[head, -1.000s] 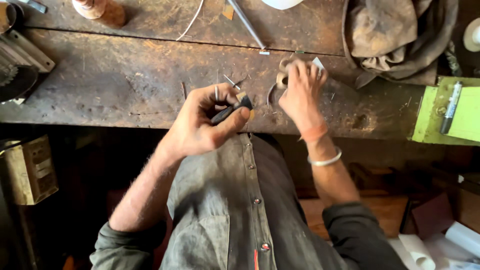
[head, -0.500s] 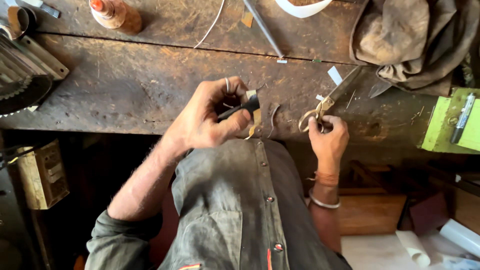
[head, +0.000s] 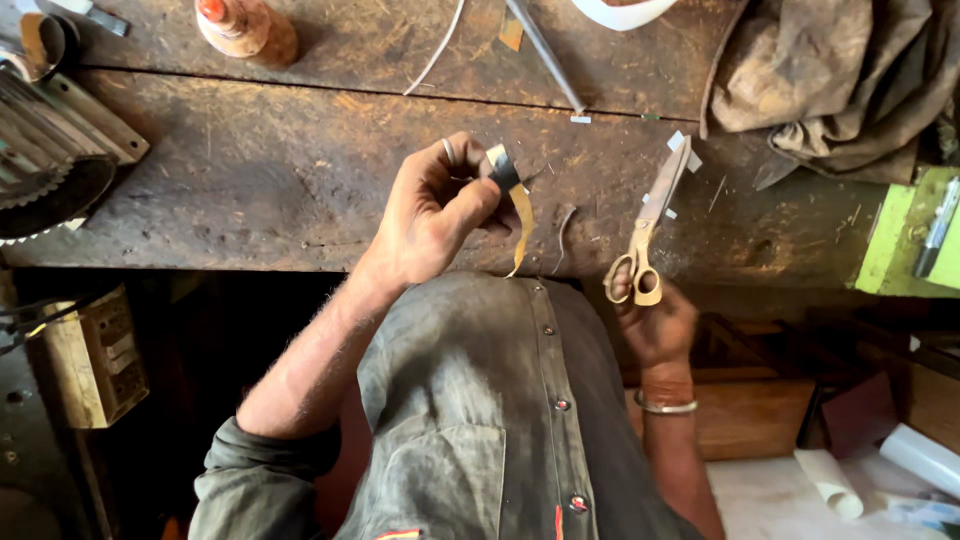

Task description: The person wraps dark tape around a small wooden block, trims the tape with scissors, and fits the block onto a green benchtop machine. They measure the machine's roller with a tape measure, tighten a bolt with a wrench, and operate the machine by hand.

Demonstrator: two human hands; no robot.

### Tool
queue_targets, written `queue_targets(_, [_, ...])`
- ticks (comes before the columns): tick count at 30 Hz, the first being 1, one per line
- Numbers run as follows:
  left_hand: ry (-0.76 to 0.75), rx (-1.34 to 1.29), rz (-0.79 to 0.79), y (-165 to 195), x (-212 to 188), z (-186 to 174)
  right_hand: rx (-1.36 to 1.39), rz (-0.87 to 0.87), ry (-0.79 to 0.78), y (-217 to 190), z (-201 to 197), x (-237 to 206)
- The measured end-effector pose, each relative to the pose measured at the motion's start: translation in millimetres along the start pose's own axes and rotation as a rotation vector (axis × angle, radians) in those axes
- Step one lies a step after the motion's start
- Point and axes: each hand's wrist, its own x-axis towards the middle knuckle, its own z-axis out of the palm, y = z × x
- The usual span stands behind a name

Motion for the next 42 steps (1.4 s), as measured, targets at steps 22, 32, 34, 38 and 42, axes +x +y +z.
queue_targets(22, [0.133, 0.253, -0.061, 14.8, 6.0, 33.7, -0.600, 0.342, -0.428, -31.9, 106.8, -86.4])
queue_targets(32, [0.196, 0.346, -0.046, 22.3, 3.1, 37.8, -0.724, 0.162, -0.463, -25.4, 123.9, -62.4])
queue_targets(34, [0.177, 0.353, -0.016, 22.4, 1.9, 36.8, -0.712, 0.140, -0.455, -26.6, 128.8, -59.5])
queue_targets(38, [0.134, 0.362, 0.032, 22.5, 0.9, 35.7, -0.726, 0.089, -0.459, -28.1, 135.9, -55.4])
queue_targets(42, [0.142, 0.351, 0.029, 23.4, -0.2, 35.6, -0.704, 0.074, -0.447, -26.1, 138.1, -54.1])
